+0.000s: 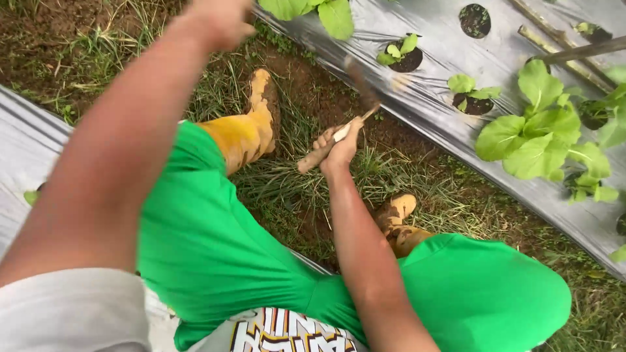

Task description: Weeding a vegetable garden by hand and using a small hand tool to clear soil around plants.

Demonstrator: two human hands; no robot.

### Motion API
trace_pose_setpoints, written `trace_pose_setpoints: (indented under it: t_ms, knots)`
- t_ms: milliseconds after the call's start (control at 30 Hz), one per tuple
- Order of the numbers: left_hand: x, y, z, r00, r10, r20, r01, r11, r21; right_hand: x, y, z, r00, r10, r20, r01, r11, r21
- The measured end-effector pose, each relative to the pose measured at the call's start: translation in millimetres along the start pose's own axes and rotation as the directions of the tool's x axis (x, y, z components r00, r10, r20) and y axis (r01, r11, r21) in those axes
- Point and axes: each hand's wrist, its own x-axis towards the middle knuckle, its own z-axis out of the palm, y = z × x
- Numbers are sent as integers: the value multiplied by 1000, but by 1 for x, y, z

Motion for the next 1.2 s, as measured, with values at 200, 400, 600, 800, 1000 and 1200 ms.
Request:
trace_pose_setpoints:
  t_ms: [200,400,600,800,1000,1200]
  knots:
    - [-64,-58,-43,955,-41,-294,14,996,-92,57,40,-31,936,272,-222,-351,697,-626]
    - [-60,-121,-20,974,177,-140,-189,978,-83,97,70,-13,911,405,-85,-411,864,-290]
    - [-58,-105,-30,993,60,-98,-87,950,-300,131,77,51,950,302,-76,-274,696,-664]
    - [-55,-102,-36,993,99,-62,-114,939,-324,150,118,38,940,281,-191,-318,529,-787]
    - [-55,-121,-19,958,249,-144,-287,865,-413,114,138,-4,948,267,-173,-299,562,-771]
    - [-50,-128,-14,966,206,-159,-256,862,-437,51,147,-49,877,446,-181,-408,490,-770]
